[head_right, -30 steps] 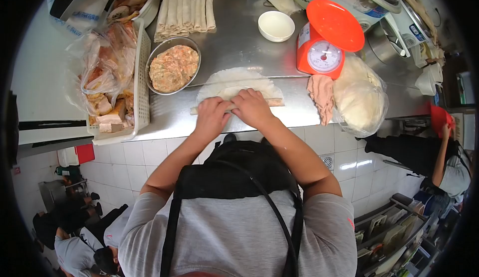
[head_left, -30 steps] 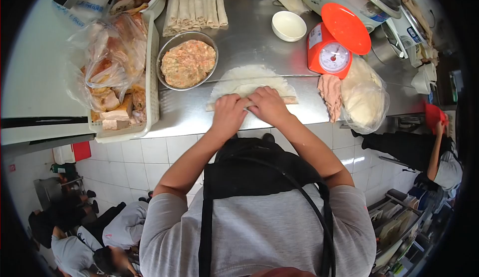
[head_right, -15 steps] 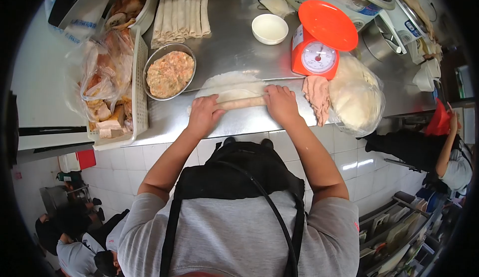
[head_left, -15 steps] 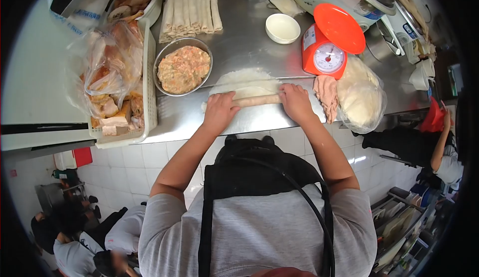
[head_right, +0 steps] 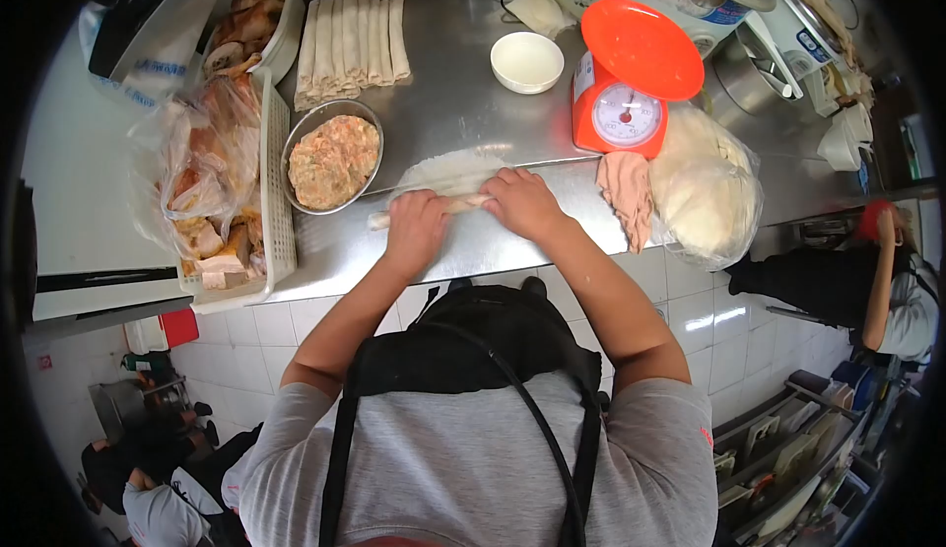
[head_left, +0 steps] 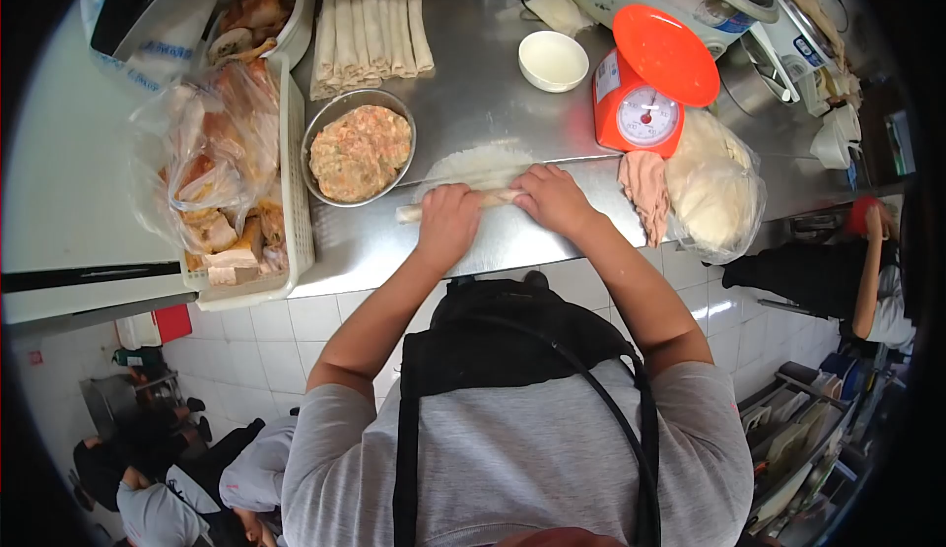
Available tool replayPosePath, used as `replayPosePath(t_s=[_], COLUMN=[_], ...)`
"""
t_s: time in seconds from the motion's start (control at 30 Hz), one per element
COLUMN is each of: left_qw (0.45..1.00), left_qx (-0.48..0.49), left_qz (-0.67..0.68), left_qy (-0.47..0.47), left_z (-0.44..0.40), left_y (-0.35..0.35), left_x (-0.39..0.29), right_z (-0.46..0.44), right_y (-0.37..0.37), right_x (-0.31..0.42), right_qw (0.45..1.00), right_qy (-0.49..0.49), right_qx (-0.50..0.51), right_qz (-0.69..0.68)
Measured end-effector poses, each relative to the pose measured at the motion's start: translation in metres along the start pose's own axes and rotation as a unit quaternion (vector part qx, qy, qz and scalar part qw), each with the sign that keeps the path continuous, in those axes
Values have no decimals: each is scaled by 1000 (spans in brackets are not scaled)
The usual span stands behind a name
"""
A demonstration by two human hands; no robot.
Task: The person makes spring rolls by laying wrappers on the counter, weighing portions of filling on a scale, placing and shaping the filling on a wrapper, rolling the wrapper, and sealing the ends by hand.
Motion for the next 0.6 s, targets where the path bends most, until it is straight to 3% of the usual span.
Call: replayPosePath(t_s=[0.17,0.27,0.37,0.47,0.6], left_qw=[1000,999,999,999,998], left_qx=[4,21,37,45,55], left_qz=[21,26,23,24,14], left_qy=[9,10,2,-15,-21], left_z=[-5,-12,-17,-21,-22], left_y=[1,2,3,6,6], left_x=[2,11,17,24,26], right_z=[-10,-14,-10,-3,-8], right_y=[11,2,2,-8,-3], right_x=[-10,-6,4,15,8], right_qw=[998,997,985,985,990], right_qy=[0,63,29,-43,-41], right_qx=[54,41,-115,-154,-124], right_qz=[-24,8,123,65,54])
Point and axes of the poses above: each hand's wrist, its own z-axis away from the middle knuckle, its own y-axis out of the palm, x = y × z, the point moved 5 cm from there along -z, towards the middle knuckle, and after that the axes turned 14 degrees about z, right-handed, at the moved point
